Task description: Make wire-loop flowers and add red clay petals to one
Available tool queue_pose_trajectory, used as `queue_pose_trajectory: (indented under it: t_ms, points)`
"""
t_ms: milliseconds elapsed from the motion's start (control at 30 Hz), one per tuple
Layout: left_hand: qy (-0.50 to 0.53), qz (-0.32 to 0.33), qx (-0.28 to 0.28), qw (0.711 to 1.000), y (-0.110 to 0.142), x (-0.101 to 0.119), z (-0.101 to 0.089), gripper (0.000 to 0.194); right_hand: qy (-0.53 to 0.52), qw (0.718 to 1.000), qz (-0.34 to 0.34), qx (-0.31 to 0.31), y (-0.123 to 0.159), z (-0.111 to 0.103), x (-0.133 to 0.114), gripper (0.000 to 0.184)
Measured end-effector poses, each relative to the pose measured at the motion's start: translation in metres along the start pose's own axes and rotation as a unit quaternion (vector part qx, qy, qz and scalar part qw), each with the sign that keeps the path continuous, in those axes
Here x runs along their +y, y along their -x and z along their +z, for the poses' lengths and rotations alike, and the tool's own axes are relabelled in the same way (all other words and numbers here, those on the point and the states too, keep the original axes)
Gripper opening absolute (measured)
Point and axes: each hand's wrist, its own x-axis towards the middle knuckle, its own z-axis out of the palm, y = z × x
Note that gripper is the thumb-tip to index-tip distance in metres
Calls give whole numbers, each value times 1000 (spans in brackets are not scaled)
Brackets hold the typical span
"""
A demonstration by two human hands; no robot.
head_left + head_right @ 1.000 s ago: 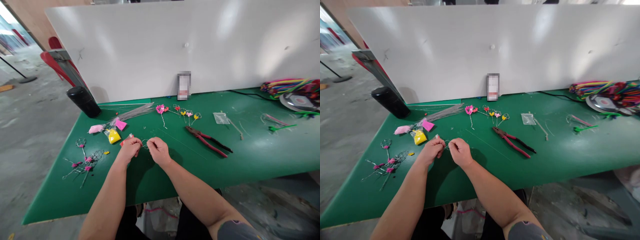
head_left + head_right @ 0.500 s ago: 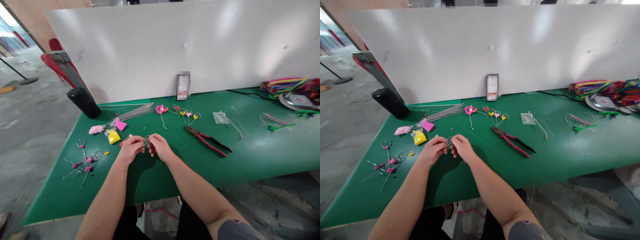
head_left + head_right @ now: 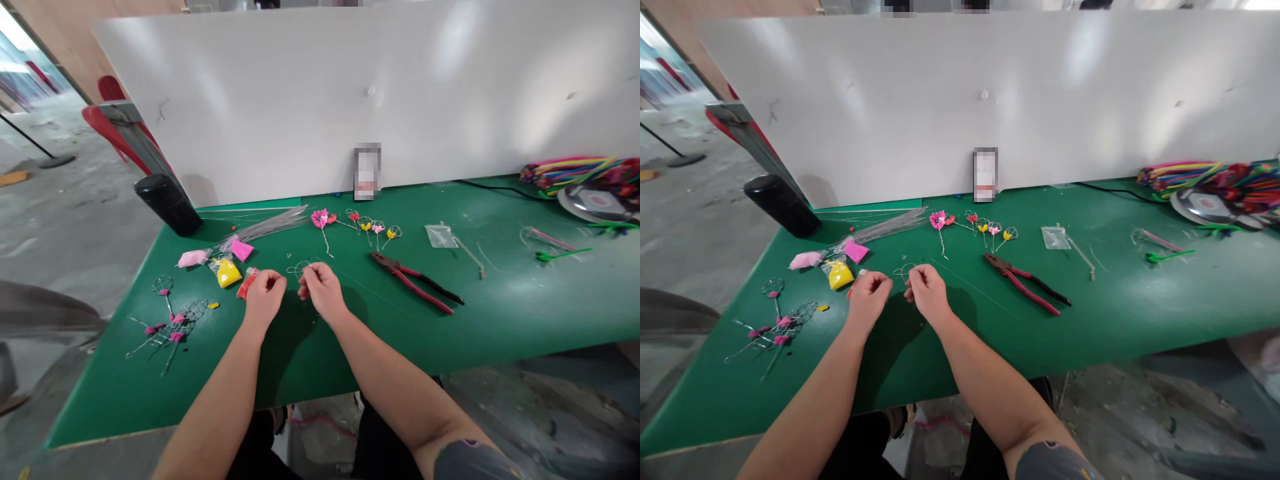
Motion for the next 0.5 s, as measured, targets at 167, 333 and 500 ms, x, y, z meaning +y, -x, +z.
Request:
queue_pose_trajectory:
  t_ms: [167, 333, 500]
  points:
    - [97, -42, -55, 993, -1, -2, 5, 11, -36, 999, 27, -22, -1, 5, 2, 20]
    - [175, -43, -16, 983, -2, -8, 8, 8, 102, 994, -48, -5, 3, 3, 5, 20]
    - [74, -21, -11, 997, -2, -7, 5, 8, 259, 920, -293, 14, 5, -3, 0, 19]
